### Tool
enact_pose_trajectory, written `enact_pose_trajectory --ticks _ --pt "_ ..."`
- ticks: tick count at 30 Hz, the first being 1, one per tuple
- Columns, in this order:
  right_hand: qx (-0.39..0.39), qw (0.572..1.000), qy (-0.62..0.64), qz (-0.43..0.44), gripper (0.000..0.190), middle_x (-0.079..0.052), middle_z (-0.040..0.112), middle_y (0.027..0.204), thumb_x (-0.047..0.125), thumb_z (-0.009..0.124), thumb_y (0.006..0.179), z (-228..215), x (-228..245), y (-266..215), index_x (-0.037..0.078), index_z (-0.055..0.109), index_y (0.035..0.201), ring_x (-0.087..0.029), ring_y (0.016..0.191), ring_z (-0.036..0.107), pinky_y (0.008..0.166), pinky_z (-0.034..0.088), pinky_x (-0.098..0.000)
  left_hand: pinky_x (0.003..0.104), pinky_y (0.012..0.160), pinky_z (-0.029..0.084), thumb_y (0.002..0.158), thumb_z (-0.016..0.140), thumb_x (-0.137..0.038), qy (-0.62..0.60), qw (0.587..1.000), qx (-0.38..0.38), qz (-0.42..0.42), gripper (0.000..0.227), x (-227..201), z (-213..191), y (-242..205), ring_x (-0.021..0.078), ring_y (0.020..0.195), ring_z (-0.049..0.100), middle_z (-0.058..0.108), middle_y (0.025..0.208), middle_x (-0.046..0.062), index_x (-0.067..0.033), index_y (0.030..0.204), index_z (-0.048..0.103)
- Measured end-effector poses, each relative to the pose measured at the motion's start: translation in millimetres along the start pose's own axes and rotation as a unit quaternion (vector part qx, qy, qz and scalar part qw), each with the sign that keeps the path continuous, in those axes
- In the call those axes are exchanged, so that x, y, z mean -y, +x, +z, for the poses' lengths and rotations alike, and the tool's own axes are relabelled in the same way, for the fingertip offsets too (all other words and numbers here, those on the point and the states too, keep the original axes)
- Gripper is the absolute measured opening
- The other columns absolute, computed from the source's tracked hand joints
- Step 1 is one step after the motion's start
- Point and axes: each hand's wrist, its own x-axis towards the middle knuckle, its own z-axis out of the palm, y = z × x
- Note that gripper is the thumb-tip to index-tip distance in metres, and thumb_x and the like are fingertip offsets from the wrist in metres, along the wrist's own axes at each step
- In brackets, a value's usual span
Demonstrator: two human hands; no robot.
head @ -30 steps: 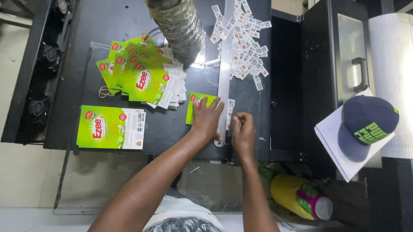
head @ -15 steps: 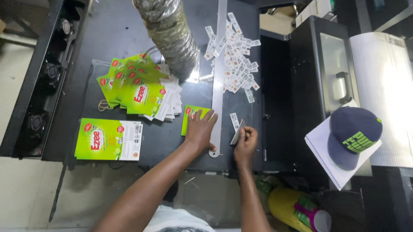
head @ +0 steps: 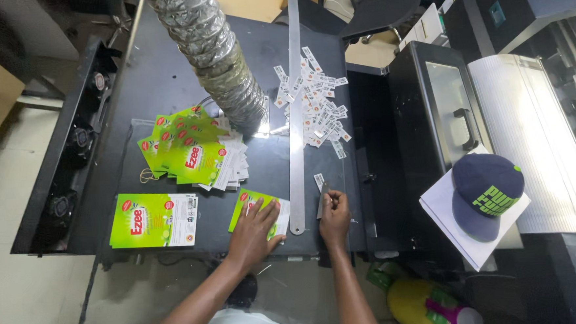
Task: The person repeatedly cuts green packets on a table using a utility knife and a metal ruler as a guide. The person aligns each packet, cuts along the ruler, and places the cut pieces aside. The process is repeated for multiple packets throughout the clip.
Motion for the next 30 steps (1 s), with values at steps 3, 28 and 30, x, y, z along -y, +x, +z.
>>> enact_pose_trajectory --ticks 3,28,30 --pt "-0.001 1.0 -0.01 -0.002 0.024 -0.022 0.079 0.092 0.025 0.069 0.115 -2.0 7.1 -1.4 0.004 0.073 0.124 -0.03 0.08 0.069 0.074 0.055 -0.05 0.066 0.134 0.031 0.104 0.081 -0.045 -0.041 0.999 0.005 -0.016 0.061 -1.9 -0.7 -11.9 0.0384 0.159 0.053 0.071 0.159 0.008 -0.0166 0.156 0.07" --pt "0.06 0.989 0.107 0.077 0.048 -0.02 0.086 0.103 0.016 0.066 0.111 -17.5 31.6 0.2 -0.001 0.061 0.155 -0.028 0.105 0.075 0.098 0.057 -0.0516 0.083 0.127 0.033 0.095 0.082 -0.054 0.098 0.994 -0.001 -0.058 0.081 157.8 -103.7 50.2 0.0425 0.164 0.048 0.059 0.174 0.007 -0.0217 0.167 0.06" --pt "0.029 0.986 0.147 0.075 0.03 -0.01 0.085 0.101 0.018 0.071 0.113 -23.7 4.9 8.6 -0.004 0.074 0.134 -0.018 0.097 0.075 0.09 0.061 -0.0387 0.083 0.127 0.032 0.1 0.078 -0.051 0.05 0.995 -0.026 -0.079 0.082 135.9 -124.3 39.7 0.0448 0.167 0.042 0.051 0.18 0.012 -0.0178 0.171 0.055"
